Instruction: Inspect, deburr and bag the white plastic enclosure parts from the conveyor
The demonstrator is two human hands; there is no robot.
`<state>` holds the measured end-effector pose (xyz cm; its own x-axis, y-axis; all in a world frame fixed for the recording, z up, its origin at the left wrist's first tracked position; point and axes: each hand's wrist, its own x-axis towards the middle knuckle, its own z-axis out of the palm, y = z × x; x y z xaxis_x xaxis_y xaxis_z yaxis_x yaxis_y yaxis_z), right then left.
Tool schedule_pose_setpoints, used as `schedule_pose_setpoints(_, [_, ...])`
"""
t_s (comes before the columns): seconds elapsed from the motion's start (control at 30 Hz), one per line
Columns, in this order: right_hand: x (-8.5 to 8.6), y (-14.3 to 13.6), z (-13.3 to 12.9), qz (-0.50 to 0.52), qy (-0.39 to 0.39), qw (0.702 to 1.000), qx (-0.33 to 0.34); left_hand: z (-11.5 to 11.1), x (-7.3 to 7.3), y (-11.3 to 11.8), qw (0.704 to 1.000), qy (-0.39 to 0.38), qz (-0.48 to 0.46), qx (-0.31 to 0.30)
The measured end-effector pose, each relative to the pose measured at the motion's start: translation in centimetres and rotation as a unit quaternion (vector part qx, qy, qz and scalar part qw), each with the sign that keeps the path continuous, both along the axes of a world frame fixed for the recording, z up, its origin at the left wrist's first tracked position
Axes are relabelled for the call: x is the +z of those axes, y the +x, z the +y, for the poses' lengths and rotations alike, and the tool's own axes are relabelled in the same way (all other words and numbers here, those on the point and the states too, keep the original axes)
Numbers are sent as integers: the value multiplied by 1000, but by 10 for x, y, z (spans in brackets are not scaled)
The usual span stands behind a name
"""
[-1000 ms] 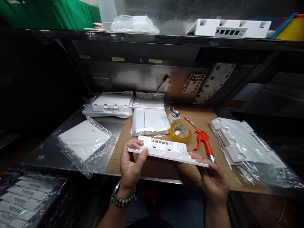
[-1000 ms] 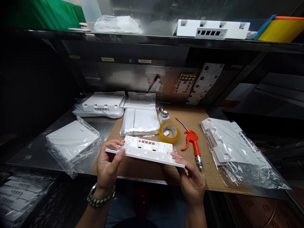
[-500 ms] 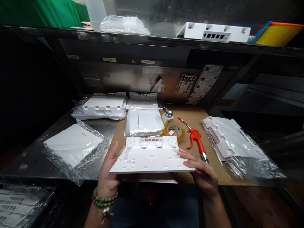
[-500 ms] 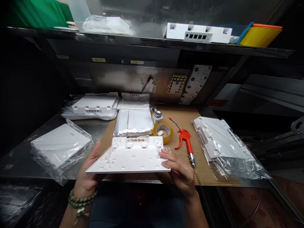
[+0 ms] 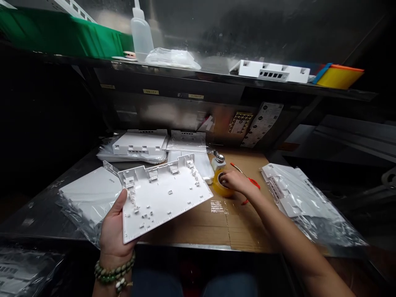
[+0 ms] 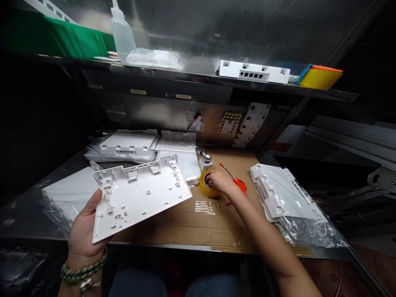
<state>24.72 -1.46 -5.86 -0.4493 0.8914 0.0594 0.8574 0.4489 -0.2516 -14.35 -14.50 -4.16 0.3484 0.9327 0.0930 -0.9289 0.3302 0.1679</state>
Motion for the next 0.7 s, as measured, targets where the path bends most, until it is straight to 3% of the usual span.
schedule_pose_setpoints(0.17, [20,4,-5,41,78,995,-54,-2,-2,-6,998,-17,13,59])
schedule_pose_setpoints(0.37, [40,-10,29,32,122,979,-157,7,-5,16,996,-45,26,67])
schedule_pose_setpoints(0.5, [48,-18,44,9,108,979,-171,13,4,27,989,-104,54,86])
schedule_pose_setpoints(0.7, [54,-24,47,-8,90,985,-148,21,28,40,962,-195,117,152])
